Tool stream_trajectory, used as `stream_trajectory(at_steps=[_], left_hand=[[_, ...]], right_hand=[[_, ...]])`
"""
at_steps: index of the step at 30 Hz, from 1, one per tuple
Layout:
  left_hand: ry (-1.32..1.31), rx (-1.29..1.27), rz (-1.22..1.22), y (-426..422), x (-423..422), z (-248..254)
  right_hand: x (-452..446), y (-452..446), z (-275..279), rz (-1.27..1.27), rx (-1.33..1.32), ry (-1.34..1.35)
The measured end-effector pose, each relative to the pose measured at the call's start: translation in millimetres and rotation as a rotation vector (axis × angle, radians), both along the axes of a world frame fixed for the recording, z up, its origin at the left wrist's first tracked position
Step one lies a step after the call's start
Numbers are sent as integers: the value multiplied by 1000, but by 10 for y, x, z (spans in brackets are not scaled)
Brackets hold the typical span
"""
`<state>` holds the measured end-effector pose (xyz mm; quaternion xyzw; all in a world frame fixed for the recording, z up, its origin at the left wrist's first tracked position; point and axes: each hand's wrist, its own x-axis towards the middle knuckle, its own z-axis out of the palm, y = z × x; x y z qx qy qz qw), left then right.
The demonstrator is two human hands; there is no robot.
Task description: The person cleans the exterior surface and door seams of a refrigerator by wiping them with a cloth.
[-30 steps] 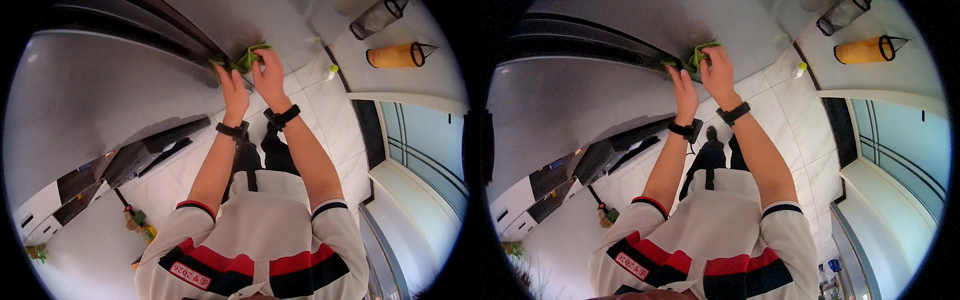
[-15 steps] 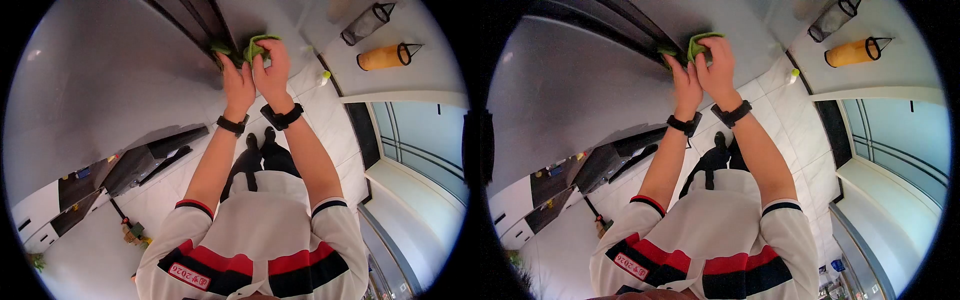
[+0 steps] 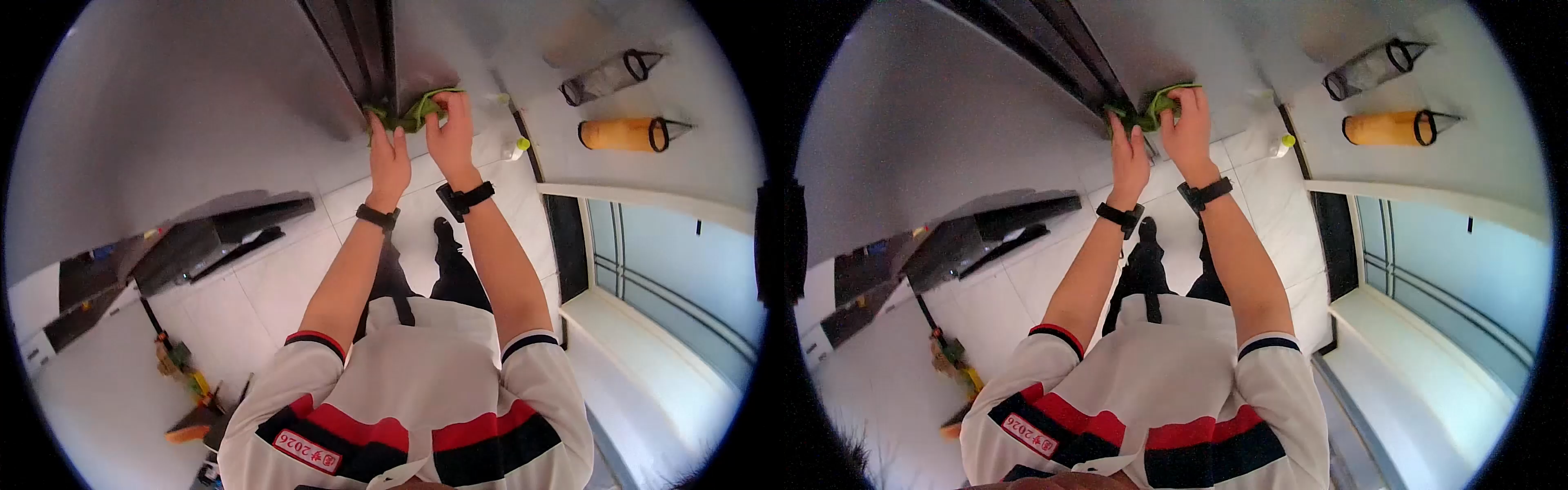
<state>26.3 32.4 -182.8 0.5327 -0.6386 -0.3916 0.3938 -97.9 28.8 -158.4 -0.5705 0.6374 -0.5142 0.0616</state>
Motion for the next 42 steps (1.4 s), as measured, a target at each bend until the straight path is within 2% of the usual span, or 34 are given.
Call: stream_trajectory(at_steps=[3, 7, 8, 13, 17, 20, 23, 27, 32, 38, 42], left_hand=[[33, -156, -4, 36, 27, 181], [196, -503, -8, -130, -83, 647], [220, -515, -6, -180, -99, 680], [253, -428, 41, -312, -144, 571], [201, -207, 23, -204, -102, 343], [42, -71, 97, -104, -86, -35], [27, 57, 166, -55, -93, -321], [31, -145, 105, -16, -28, -316], [58, -467, 29, -165, -14, 258], [-46, -376, 110, -197, -130, 335], [10, -242, 126, -152, -134, 258]], right_hand=[[-12, 27, 17, 25, -66, -223], [-129, -17, 245, 23, -214, -377], [-148, -27, 370, 31, -259, -388], [-202, -98, 630, 113, -280, -211], [-221, -88, 478, 121, -196, -114], [-232, -62, 330, 145, -146, -95], [-270, -43, 133, 152, -114, -45], [-266, -39, 20, 104, -131, 98], [-182, -20, 145, 83, -127, 3], [-177, -10, 203, 102, -138, -44], [-209, 9, 96, 115, -107, 35]])
